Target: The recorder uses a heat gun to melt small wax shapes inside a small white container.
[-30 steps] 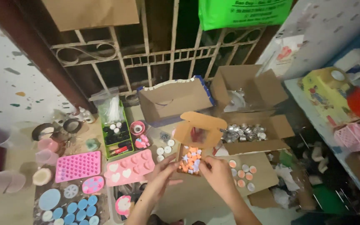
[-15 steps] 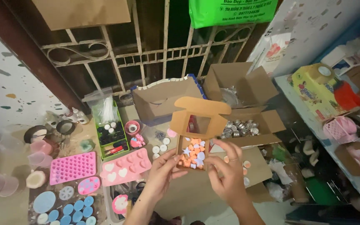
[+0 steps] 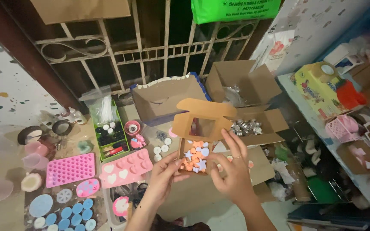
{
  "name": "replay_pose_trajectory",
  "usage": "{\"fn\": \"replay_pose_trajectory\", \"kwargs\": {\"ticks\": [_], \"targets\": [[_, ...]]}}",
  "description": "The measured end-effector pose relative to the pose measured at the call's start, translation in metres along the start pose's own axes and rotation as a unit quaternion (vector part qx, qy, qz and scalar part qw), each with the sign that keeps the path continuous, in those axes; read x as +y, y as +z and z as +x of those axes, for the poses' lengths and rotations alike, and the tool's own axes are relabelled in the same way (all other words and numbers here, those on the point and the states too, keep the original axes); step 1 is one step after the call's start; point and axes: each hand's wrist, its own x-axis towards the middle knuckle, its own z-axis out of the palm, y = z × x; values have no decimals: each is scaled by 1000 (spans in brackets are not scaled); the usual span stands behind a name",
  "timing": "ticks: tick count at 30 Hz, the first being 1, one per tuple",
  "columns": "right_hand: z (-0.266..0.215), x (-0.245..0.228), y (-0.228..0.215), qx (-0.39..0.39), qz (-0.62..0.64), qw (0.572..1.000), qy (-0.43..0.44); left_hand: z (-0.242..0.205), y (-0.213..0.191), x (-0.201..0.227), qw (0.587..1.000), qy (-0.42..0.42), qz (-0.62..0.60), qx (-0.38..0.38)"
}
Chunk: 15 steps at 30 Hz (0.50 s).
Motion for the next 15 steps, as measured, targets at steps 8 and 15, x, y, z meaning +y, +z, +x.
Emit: {"fn": "replay_pose_trajectory", "kwargs": {"ticks": [8, 15], "targets": [[-1, -13, -4, -26, -7, 999, -31, -5, -2, -5, 999, 14, 30, 27], [-18, -3, 6, -61, -16, 997, -33, -4, -4, -7, 997, 10, 65, 51]]}}
